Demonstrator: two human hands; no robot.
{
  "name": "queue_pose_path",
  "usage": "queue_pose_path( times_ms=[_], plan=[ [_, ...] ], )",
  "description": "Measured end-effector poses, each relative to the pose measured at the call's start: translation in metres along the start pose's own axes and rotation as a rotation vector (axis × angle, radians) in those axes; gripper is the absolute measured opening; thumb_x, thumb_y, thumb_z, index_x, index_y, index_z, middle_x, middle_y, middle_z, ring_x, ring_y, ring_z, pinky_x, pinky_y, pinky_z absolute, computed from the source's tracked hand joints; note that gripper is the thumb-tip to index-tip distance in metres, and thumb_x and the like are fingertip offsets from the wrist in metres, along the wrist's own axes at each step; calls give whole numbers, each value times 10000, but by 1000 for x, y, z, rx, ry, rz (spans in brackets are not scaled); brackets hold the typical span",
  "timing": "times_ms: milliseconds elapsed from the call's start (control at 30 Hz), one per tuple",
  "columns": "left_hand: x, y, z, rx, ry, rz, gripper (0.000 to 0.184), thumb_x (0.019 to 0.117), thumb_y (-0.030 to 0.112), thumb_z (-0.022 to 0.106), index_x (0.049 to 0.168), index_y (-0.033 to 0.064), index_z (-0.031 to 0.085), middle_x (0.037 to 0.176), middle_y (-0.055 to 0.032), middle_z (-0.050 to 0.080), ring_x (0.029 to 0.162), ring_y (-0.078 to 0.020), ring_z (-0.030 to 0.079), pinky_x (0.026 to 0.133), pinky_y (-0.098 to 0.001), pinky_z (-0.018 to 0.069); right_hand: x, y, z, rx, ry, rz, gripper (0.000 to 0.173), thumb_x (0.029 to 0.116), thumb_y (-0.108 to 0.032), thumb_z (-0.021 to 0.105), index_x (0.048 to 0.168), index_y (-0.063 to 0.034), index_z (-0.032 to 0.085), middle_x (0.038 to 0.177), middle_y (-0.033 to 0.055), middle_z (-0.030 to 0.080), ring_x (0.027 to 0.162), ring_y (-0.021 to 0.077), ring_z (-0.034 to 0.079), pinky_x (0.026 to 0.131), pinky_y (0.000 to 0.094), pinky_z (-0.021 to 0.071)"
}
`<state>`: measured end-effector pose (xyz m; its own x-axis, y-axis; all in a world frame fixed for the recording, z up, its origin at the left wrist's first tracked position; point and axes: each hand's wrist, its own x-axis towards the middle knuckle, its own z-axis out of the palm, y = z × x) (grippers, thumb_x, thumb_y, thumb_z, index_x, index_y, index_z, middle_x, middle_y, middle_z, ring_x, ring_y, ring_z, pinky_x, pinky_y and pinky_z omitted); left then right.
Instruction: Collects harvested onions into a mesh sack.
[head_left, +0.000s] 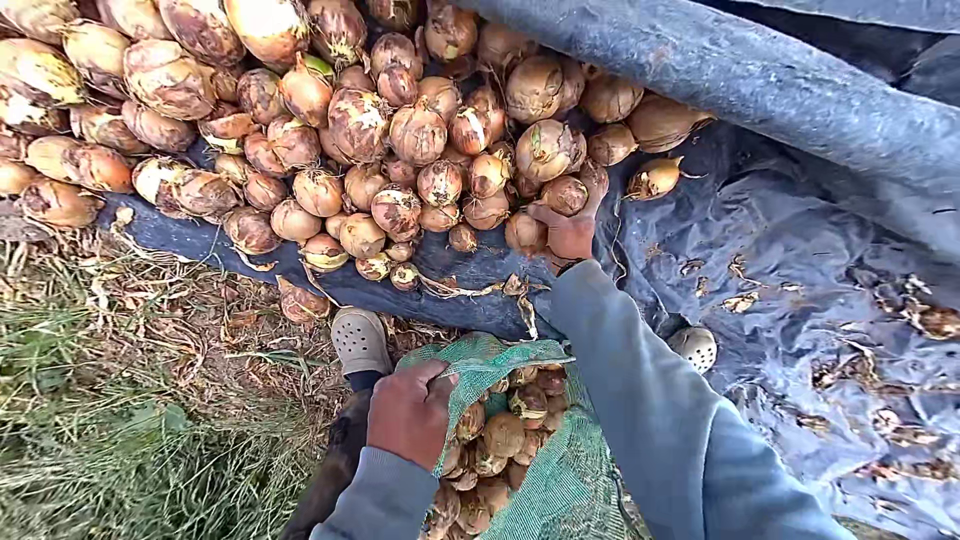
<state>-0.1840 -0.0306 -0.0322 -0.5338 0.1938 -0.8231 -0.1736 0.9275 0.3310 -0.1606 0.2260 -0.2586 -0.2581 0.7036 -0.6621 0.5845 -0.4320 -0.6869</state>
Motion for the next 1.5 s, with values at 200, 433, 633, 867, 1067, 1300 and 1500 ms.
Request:
queue_pose_path(
  times_ms=[200, 433, 633, 867, 1067, 1300, 1500],
  plan=[
    [6, 2, -7, -24, -16, -41, 149, 977, 191, 662, 956, 131, 797, 866, -32, 748, 851, -193, 708, 824, -511, 558, -153, -43, -112, 241, -620, 204, 638, 744, -170, 886, 1321, -148, 615, 1140, 137, 713, 997, 241, 718, 861, 441, 622],
    [6, 12, -8, -52, -72, -69, 167, 1001, 182, 648, 1012, 100, 793, 969, -75, 763, 954, -221, 719, 907, -517, 556, -69, -90, -92, -867, -522, -321, 725, 876, -451, 807, 1490, -178, 534, 1418, 196, 566, 1062, 361, 696, 863, 590, 587],
    [8, 7, -5, -64, -19, -66, 139, 978, 189, 669, 934, 143, 793, 866, -25, 747, 844, -174, 709, 811, -478, 567, 29, -115, 19, -1140, -371, -401, 788, 769, -336, 844, 1481, -329, 506, 1526, 235, 445, 1105, 467, 646, 841, 669, 536],
    [13, 2, -17, -119, -40, -82, 141, 983, 163, 668, 980, 116, 802, 902, -54, 760, 875, -206, 719, 842, -511, 566, -78, -129, -94, -685, -958, -150, 407, 946, -383, 711, 1278, -148, 702, 1189, 53, 709, 910, 174, 704, 763, 392, 608],
    [13, 3, -11, -118, -45, -77, 146, 977, 175, 659, 945, 130, 795, 874, -36, 748, 849, -179, 707, 820, -477, 563, 52, -100, -43, -932, -204, -39, 971, 739, -574, 859, 1559, -295, 421, 1624, 353, 219, 1299, 567, 487, 924, 725, 485],
    [13, 2, -10, -63, -25, -74, 140, 968, 207, 666, 923, 170, 794, 807, 24, 732, 771, -113, 695, 740, -409, 577, 77, -66, 14, -1048, 106, 60, 923, 634, -773, 763, 1445, -391, 544, 1673, 285, 161, 1292, 509, 509, 912, 656, 488],
    [17, -1, -12, -69, -10, -74, 150, 966, 216, 657, 923, 171, 794, 805, 26, 733, 779, -113, 693, 757, -422, 567, 22, -68, -53, -815, -132, -243, 900, 608, -741, 791, 1364, -287, 612, 1521, 310, 396, 1232, 462, 562, 884, 680, 513]
  ],
)
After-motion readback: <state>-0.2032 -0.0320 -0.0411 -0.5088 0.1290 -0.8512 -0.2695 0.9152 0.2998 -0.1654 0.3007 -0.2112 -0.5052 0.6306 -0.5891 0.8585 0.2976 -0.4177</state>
